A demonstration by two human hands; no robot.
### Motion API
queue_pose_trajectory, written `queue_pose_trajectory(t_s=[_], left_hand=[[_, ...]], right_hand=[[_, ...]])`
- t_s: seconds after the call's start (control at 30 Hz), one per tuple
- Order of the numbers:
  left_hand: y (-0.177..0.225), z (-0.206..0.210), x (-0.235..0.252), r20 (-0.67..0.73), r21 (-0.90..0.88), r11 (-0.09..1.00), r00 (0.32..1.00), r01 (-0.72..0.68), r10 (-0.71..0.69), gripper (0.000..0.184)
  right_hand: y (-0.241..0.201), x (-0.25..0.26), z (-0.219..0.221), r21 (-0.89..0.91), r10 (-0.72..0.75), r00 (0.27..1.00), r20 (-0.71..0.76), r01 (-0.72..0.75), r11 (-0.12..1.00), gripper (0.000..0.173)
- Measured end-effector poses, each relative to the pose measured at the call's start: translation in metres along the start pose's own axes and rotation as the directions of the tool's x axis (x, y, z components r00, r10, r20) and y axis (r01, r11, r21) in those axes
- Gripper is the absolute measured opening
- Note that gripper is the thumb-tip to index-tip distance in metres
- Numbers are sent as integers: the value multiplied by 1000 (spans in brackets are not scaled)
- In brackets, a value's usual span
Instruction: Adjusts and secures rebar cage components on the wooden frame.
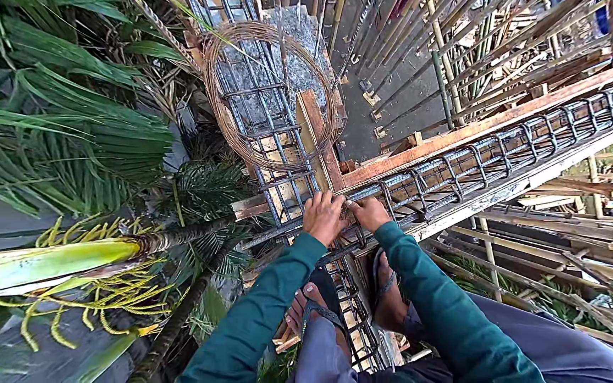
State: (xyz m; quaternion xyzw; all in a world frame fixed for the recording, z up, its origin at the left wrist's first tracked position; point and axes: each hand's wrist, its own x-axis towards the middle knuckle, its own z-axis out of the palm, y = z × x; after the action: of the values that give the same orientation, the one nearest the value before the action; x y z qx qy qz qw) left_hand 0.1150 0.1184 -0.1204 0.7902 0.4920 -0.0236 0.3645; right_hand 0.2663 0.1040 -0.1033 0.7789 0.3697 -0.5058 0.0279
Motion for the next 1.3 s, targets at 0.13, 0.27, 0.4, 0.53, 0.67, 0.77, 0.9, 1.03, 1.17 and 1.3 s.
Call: queue_pose_trajectory(t_s=[0.13,0.27,0.4,0.53,0.67,0.77,0.9,1.03,1.17,1.3], left_hand=[[-5,-10,21,151,26,1000,989,-6,1,94],[2,-23,39,376,138,990,924,18,-69,74],[6,-15,40,308,223,975,948,6,-77,42],[2,14,27,57,284,959,998,-4,-13,16],[17,6,28,155,320,944,979,75,-130,14],[23,3,34,231,257,951,945,170,-231,11],[23,0,40,269,81,959,921,271,-283,16],[23,-14,45,418,-20,936,853,352,-312,24],[12,-20,49,533,-29,955,813,295,-235,31],[-5,-38,65,692,20,1000,722,-12,-5,37]], right_hand=[[-5,-3,-1,-62,-5,1000,6,6,998,53],[-11,-6,-1,-198,10,1000,5,-9,980,54],[-18,-13,2,-330,29,1000,-12,-31,944,54],[-19,-18,5,-387,3,999,-33,-16,922,53],[-22,-17,2,-381,26,1000,-14,-29,924,53],[-23,-17,2,-380,37,999,-10,-38,924,54],[-24,-17,1,-374,44,999,0,-41,927,54],[-26,-18,0,-379,64,998,13,-54,924,54],[-27,-18,0,-371,69,997,18,-58,927,54],[-28,-19,1,-372,69,997,16,-58,927,54]])
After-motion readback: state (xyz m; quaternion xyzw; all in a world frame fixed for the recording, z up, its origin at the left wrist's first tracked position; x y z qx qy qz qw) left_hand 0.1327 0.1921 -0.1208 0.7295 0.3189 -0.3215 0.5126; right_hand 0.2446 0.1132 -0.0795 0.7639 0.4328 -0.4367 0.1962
